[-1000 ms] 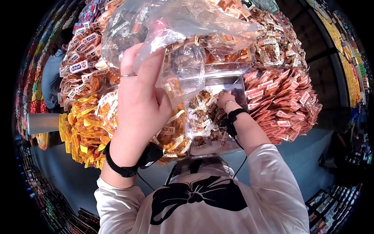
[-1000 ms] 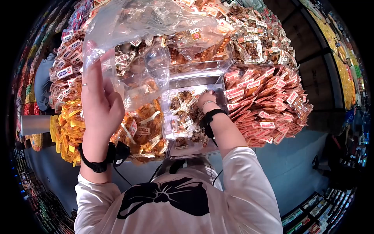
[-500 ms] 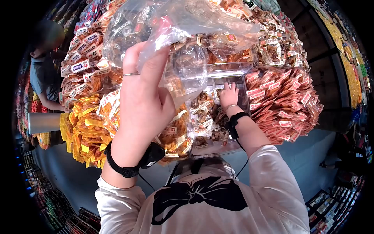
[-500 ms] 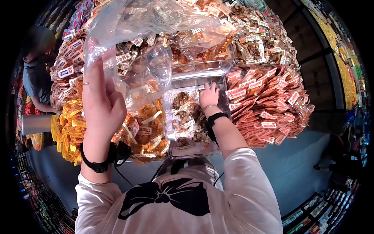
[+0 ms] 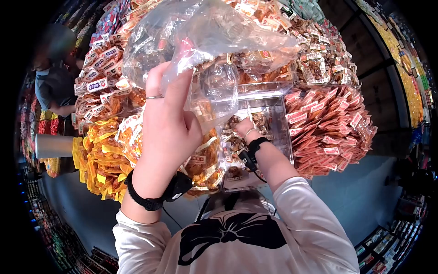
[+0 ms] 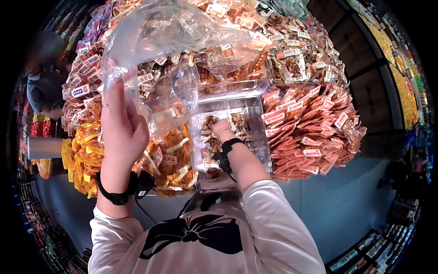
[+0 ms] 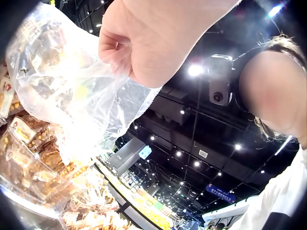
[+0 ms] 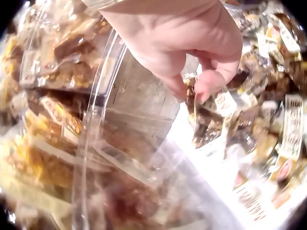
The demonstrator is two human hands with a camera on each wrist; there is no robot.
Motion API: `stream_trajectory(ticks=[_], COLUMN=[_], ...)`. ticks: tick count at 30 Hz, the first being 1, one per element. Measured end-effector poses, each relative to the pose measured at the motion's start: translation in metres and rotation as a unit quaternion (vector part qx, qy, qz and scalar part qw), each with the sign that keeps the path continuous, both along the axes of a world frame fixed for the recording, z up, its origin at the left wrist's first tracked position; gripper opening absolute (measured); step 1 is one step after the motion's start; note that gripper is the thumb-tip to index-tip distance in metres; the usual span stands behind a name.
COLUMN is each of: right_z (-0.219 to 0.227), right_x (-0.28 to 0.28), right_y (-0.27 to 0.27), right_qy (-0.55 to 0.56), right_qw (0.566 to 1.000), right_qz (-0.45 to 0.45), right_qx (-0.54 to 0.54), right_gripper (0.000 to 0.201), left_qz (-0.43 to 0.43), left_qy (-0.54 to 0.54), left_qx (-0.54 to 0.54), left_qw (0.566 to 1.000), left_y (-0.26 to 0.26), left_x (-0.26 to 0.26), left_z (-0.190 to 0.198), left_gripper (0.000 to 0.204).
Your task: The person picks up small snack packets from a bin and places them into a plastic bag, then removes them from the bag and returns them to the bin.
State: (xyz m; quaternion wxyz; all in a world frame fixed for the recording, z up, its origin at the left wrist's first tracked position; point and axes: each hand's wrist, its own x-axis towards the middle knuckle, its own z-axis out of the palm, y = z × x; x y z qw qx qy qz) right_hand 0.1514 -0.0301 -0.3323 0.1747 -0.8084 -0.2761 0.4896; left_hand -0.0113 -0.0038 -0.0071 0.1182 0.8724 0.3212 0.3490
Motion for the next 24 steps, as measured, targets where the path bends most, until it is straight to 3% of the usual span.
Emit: stream_trajectory(ticks=[1, 2, 4, 6, 8, 9, 10, 12, 13, 14, 15, 16, 18, 20, 22, 24], right_z=[-0.007, -0.015, -0.011, -0.006, -0.009, 0.004, 0.001, 0.022, 0.037, 0.075, 0.100, 0.125, 0.220, 0.282, 0.297, 0.305], right_x=[-0.004, -0.015, -0.014, -0.021, -0.034, -0.036, -0.034, -0.022, -0.016, -0.006, 0.006, 0.012, 0.015, 0.009, 0.008, 0.020], right_y=[0.008, 0.008, 0.004, 0.003, -0.003, -0.006, -0.010, -0.012, -0.017, -0.021, -0.023, -0.030, -0.039, -0.035, 0.001, 0.031], right_qy=[-0.024, 0.229, 0.279, 0.270, 0.257, 0.242, 0.223, 0.243, 0.193, 0.128, 0.113, 0.100, 0.135, -0.025, -0.261, -0.448], right_qw=[0.999, 0.936, 0.921, 0.884, 0.821, 0.832, 0.885, 0.936, 0.969, 0.990, 0.987, 0.977, 0.925, 0.881, 0.757, 0.711], right_qz=[0.039, -0.268, -0.261, -0.371, -0.450, -0.457, -0.381, -0.252, -0.143, -0.033, 0.013, 0.058, 0.058, 0.097, 0.097, 0.122], right_qx=[-0.007, 0.015, 0.081, 0.094, 0.239, 0.200, 0.148, 0.038, 0.058, 0.044, 0.114, 0.178, 0.349, 0.463, 0.592, 0.529], right_gripper=[0.033, 0.020, 0.009, 0.008, 0.012, 0.016, 0.021, 0.033, 0.038, 0.019, 0.019, 0.019, 0.018, 0.019, 0.025, 0.036], left_qz=[-0.013, -0.013, -0.012, -0.002, -0.006, -0.009, -0.008, -0.014, -0.022, -0.022, -0.022, -0.022, -0.028, -0.013, -0.004, -0.020], left_qy=[-0.013, -0.013, 0.022, 0.017, 0.018, 0.005, 0.003, -0.005, -0.020, -0.025, -0.023, -0.018, -0.039, -0.025, -0.019, -0.046], left_qx=[0.011, 0.015, 0.026, 0.016, 0.023, 0.016, 0.018, -0.017, -0.022, -0.017, -0.010, -0.009, 0.027, 0.024, 0.039, 0.043], left_qw=[1.000, 1.000, 0.999, 1.000, 1.000, 1.000, 1.000, 1.000, 0.999, 0.999, 0.999, 1.000, 0.998, 0.999, 0.999, 0.998], left_y=[0.000, 0.000, -0.001, -0.002, -0.002, -0.002, -0.002, -0.001, -0.002, -0.001, 0.000, 0.000, 0.003, 0.000, 0.000, 0.000], left_x=[-0.001, 0.000, -0.001, -0.003, -0.003, -0.001, -0.001, -0.001, 0.001, 0.000, -0.001, -0.002, 0.001, 0.003, 0.003, 0.003], left_z=[-0.001, 0.001, 0.006, 0.002, 0.002, 0.003, 0.002, 0.003, 0.008, 0.011, 0.011, 0.011, 0.015, 0.018, 0.018, 0.017], left_gripper=[0.057, 0.057, 0.057, 0.057, 0.057, 0.056, 0.056, 0.058, 0.060, 0.060, 0.060, 0.060, 0.059, 0.058, 0.058, 0.058])
